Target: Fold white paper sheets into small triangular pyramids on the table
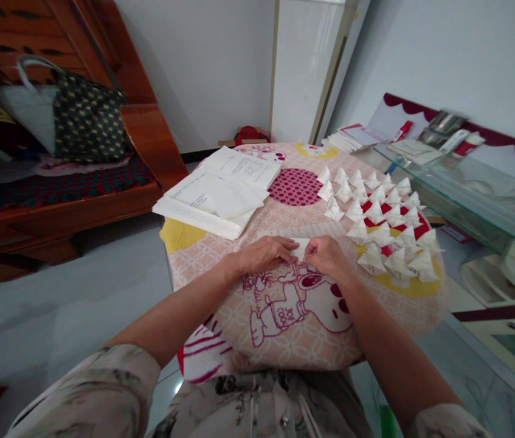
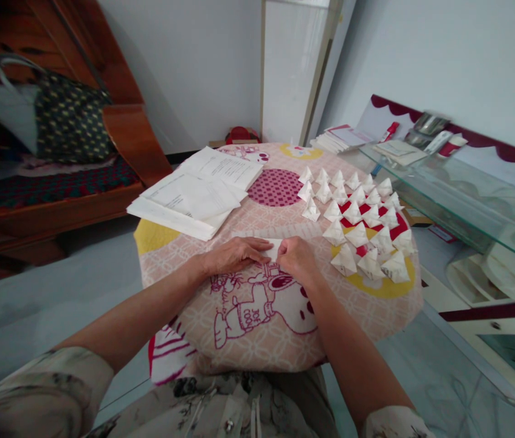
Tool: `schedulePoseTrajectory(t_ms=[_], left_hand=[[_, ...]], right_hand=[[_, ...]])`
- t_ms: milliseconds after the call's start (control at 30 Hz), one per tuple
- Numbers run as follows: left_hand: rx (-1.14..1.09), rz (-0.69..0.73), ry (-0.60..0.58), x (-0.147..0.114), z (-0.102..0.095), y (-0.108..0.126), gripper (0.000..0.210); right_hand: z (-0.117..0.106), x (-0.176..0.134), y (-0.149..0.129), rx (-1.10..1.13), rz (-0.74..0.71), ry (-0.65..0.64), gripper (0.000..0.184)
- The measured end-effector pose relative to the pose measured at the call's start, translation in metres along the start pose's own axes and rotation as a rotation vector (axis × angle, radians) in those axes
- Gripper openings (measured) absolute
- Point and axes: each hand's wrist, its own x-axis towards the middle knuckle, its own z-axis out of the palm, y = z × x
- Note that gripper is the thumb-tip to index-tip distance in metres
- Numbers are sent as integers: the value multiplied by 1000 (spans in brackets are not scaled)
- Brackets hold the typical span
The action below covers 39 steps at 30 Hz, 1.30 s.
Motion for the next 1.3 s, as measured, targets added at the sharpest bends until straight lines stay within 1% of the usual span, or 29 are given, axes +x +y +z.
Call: schedulePoseTrajectory(t_ms=[167, 267, 367, 467, 500, 567, 667, 733, 933, 1033, 1100, 1167, 1233, 1300], left_hand=[[19, 1, 0, 0, 1, 0, 27], [28, 1, -4, 0, 1, 0, 26], [42, 0, -12, 0, -1, 2, 27], [48, -5, -31, 0, -3, 4, 31], [49, -4, -41, -1, -4, 6, 33], [49, 0, -56, -1, -6, 8, 35], [56, 22, -62, -2, -7, 12, 32], [65, 41, -58, -5, -7, 12, 29], [39, 60, 9, -25, -11, 9, 32], [6, 25, 57, -36, -18, 11, 30], [-4, -4, 99, -39, -22, 14, 26], [10, -30, 135, -36, -24, 18, 23], [41, -45, 153, -28, -24, 22, 22], [63, -43, 123, -17, -22, 23, 29]], right_hand=[[-10, -3, 14, 58, 70, -26, 10], [-13, -4, 22, 119, 122, -13, 7], [-10, -2, 26, 292, 142, 4, 6], [-4, 1, 19, 444, 116, -30, 10], [-1, 2, 15, 448, 113, -51, 11], [2, 5, 9, 377, 78, -67, 11], [6, 7, 4, 255, -5, -34, 11], [7, 7, 5, 222, -29, -9, 12], [8, 7, 8, 265, -11, -31, 12], [8, 7, 8, 275, 9, -42, 13], [8, 7, 7, 282, 14, -42, 12], [8, 7, 7, 301, 14, -40, 11], [8, 7, 8, 336, 24, -48, 11], [8, 7, 10, 399, 49, -72, 11]])
